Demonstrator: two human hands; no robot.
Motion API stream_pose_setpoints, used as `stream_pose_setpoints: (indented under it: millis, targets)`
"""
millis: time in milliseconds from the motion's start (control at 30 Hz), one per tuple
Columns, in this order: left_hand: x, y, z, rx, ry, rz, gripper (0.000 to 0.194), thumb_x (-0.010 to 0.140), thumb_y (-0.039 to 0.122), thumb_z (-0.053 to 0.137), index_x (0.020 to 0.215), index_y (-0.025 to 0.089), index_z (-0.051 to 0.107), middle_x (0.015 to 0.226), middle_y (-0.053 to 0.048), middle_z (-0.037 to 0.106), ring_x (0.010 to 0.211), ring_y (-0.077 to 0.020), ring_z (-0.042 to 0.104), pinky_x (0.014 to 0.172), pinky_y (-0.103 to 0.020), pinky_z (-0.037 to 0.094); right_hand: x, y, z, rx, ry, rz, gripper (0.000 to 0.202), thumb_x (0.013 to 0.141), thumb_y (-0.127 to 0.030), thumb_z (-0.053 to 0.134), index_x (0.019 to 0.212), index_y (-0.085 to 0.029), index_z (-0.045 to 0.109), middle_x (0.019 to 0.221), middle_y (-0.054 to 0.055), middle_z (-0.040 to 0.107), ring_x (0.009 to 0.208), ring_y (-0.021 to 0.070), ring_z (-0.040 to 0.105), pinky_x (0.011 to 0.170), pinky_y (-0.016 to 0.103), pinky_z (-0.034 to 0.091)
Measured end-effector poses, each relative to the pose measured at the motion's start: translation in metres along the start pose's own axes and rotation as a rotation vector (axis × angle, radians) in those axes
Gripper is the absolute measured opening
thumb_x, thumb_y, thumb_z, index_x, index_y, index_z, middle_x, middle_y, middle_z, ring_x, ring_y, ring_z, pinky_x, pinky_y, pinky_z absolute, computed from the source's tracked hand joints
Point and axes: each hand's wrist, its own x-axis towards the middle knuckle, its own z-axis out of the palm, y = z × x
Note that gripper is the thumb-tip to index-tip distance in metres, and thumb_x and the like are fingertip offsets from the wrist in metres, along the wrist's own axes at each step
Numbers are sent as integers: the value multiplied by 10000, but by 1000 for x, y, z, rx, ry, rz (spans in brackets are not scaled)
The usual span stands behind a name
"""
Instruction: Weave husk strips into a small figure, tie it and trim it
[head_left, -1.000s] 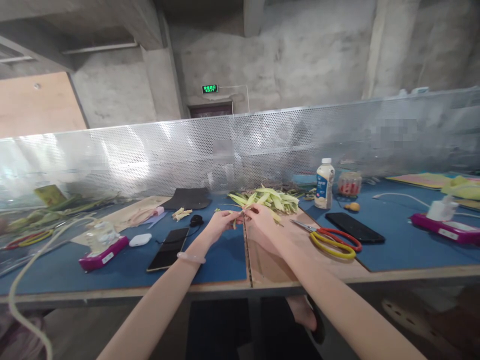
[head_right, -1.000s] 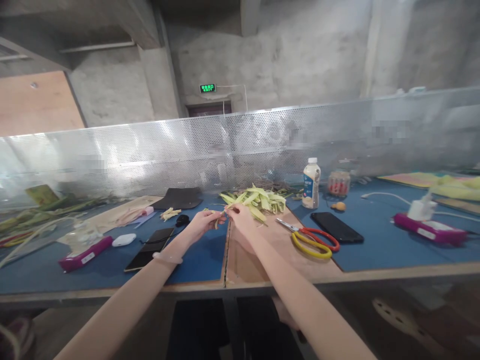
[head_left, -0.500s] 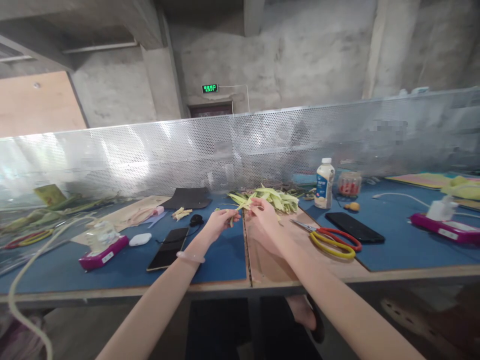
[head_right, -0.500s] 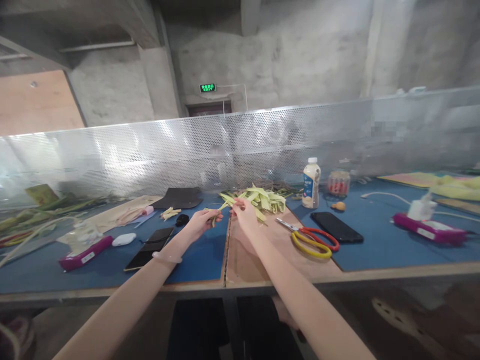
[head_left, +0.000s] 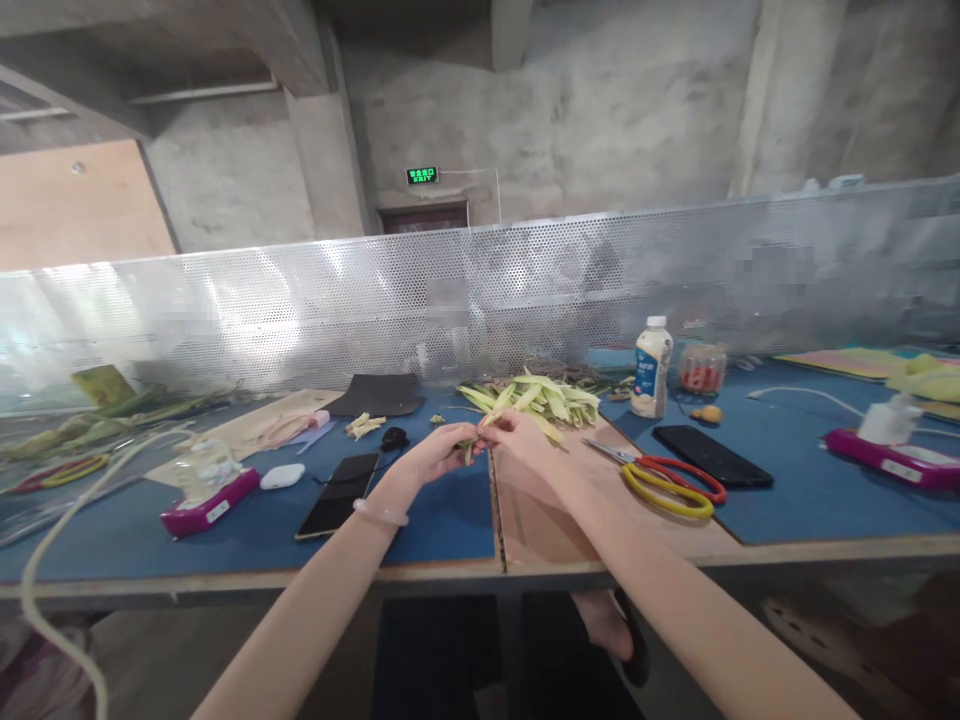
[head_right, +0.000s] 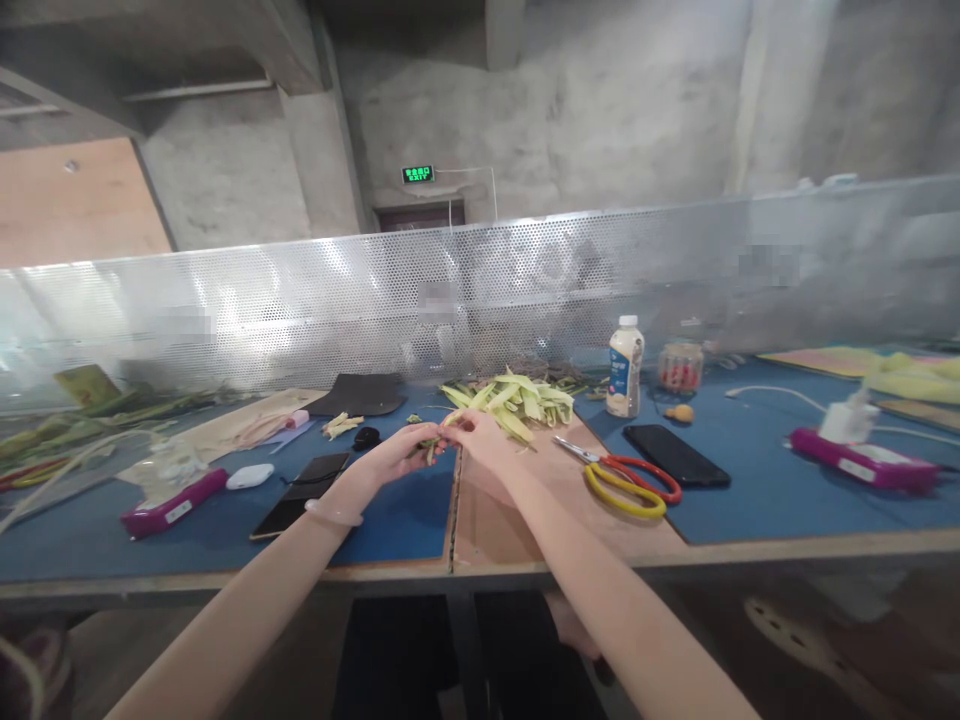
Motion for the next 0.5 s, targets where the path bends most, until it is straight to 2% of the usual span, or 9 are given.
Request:
stream_pose_setpoints:
  millis: [167,333,433,500]
  targets:
    - [-5,8,4,44,-35,34,206,849,298,510,954,130,570,862,-30,603,718,-130,584,637,-302,499,0,0,1,-4,-1,1,247,715,-425,628,780,-189,602,693,20,647,641,172,605,636,308,479]
    - [-10,19,8,178,-35,62,192,832,295,535,911,128,586,821,-23,617,713,-132,589,659,-311,489,-1,-4,-1,-73,-29,-3,239,713,-422,626,751,-187,610,692,23,633,654,176,592,639,315,474]
    - [-17,28,7,294,3,103,178,779,290,598,857,130,611,795,-23,643,697,-131,590,696,-317,469,-8,-22,1,-153,-70,-14,219,743,-405,597,759,-188,620,749,33,636,690,171,589,642,300,469]
    - [-23,36,-1,369,44,115,180,740,299,625,843,152,635,805,-34,665,721,-142,594,713,-303,450,-18,-42,1,-234,-105,-22,191,780,-384,556,824,-212,627,792,26,639,703,162,584,642,285,463]
